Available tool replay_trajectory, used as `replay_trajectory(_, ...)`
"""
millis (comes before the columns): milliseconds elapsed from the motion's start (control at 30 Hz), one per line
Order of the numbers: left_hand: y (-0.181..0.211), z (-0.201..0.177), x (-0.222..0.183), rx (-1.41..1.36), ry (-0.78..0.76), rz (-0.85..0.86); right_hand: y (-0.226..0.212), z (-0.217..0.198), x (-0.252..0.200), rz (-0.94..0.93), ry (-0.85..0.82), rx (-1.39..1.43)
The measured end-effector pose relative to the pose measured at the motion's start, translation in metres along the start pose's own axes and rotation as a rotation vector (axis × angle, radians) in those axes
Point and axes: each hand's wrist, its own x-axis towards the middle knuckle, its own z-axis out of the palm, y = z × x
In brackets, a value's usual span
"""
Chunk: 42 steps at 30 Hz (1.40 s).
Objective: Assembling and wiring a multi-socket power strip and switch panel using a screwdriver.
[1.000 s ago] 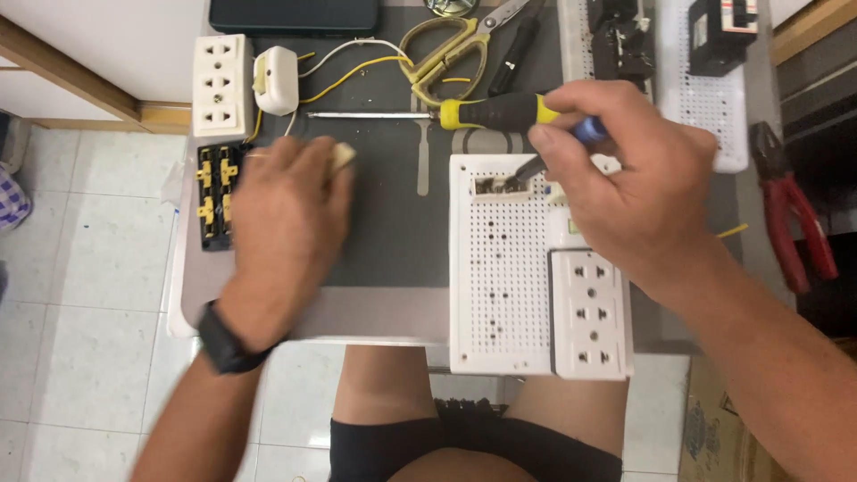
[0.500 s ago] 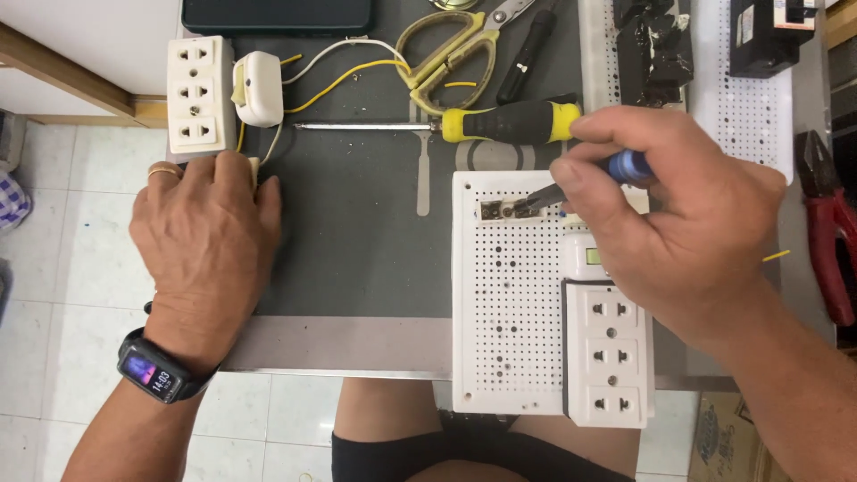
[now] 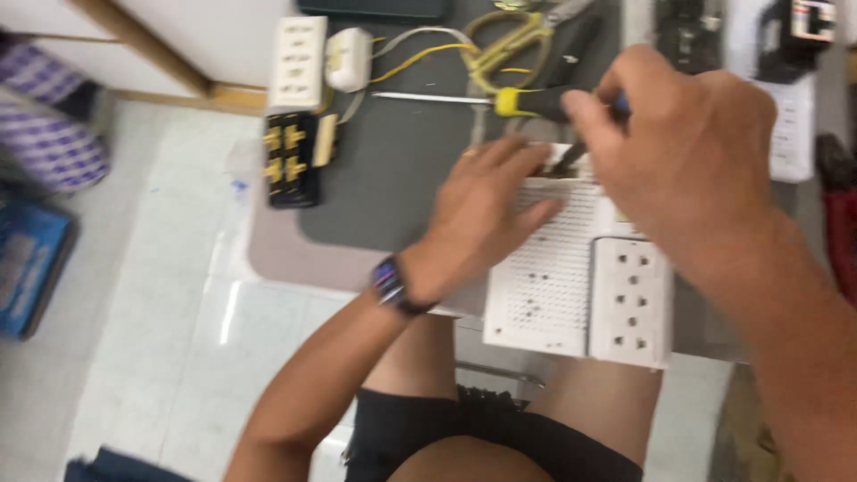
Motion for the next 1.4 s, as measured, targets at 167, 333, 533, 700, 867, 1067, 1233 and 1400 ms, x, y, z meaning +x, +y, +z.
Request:
replay_trajectory(167,-0.013,0.015,0.002,0.042,0.132,-0.039,-0.010,-0.013,0.015,-0.094,-0.106,0.312)
replay_trajectory(333,-0.016,0.018,0.002,0.035,0.119,-0.041,-0.014,-0.026,0.021,-0.089,-0.212,0.329)
replay_trajectory(533,-0.025,0.028,0.003,0.092,0.138,0.038,-0.018,-0.024,0.023,-0.107,-0.185,0.276)
replay_trajectory(700,-0.023,0.024,0.004,0.008,0.121,-0.044,-0.024,-0.033,0.029,-0.095,-0.290,0.412)
replay_trajectory(867,-0.022,0.020,0.005,-0.041,0.077,-0.064,-0.022,-0.018,0.027,-0.119,-0.169,0.328)
replay_trajectory(1067,-0.019,0.017,0.004,-0.068,0.080,-0.072,-0.025,-0.016,0.026,-0.131,-0.131,0.339)
replay_trajectory(1233,-0.022,0.019,0.006,-0.060,0.098,-0.012,-0.027,-0.032,0.023,-0.091,-0.145,0.306)
replay_trajectory(1400,-0.025,0.022,0.007,-0.044,0.115,-0.028,-0.019,-0.009,0.017,-0.082,0.063,0.341)
